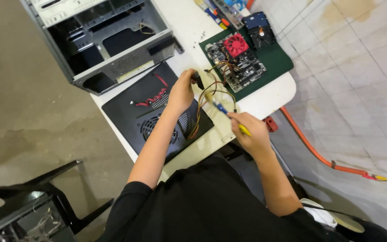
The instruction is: Cleaning the internal components and fan of a computer power supply unit using a screwdriver and a brush.
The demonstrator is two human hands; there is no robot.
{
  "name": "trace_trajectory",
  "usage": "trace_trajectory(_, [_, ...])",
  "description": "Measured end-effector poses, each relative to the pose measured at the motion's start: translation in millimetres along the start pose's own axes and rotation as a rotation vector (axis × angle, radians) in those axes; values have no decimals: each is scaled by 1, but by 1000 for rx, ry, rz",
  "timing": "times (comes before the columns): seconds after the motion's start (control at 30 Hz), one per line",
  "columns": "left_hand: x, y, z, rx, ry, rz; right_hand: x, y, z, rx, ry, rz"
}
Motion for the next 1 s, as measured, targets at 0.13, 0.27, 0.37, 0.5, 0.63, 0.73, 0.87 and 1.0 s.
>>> trace_trajectory(0.13, [-10,-5,10,89,-31,-19,8,-4,6,36,-27,-105])
trace_trajectory(0.27, [-16,-8,15,200,20,-26,4,-3,-14,38,-104,-99])
trace_trajectory(0.37, [-22,-11,28,188,23,-31,16,-4,10,114,-55,-211])
trace_trajectory(0.5, [-22,-14,32,189,74,-7,-4,3,6,120,-88,-109])
trace_trajectory(0.63, [-11,-18,26,224,2,-41,-2,2,5,103,13,-157])
trace_trajectory(0.73, [-3,-20,24,230,-19,-62,-11,6,-3,98,-31,-123])
trace_trajectory(0.87, [-1,-26,40,220,-99,-106,3,10,15,38,-11,-160])
trace_trajectory(1.0, [6,-24,36,11,-243,-129,-6,12,10,-20,39,-77])
Point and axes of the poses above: each hand's wrist, its own y-axis towards the middle knuckle, its own x-axis out of the back of the hand, z = x × y, the point moved 6 cm from there along y, towards the middle knuckle, and after that the axes turned 10 degrees about -x, right-handed, at the moved point
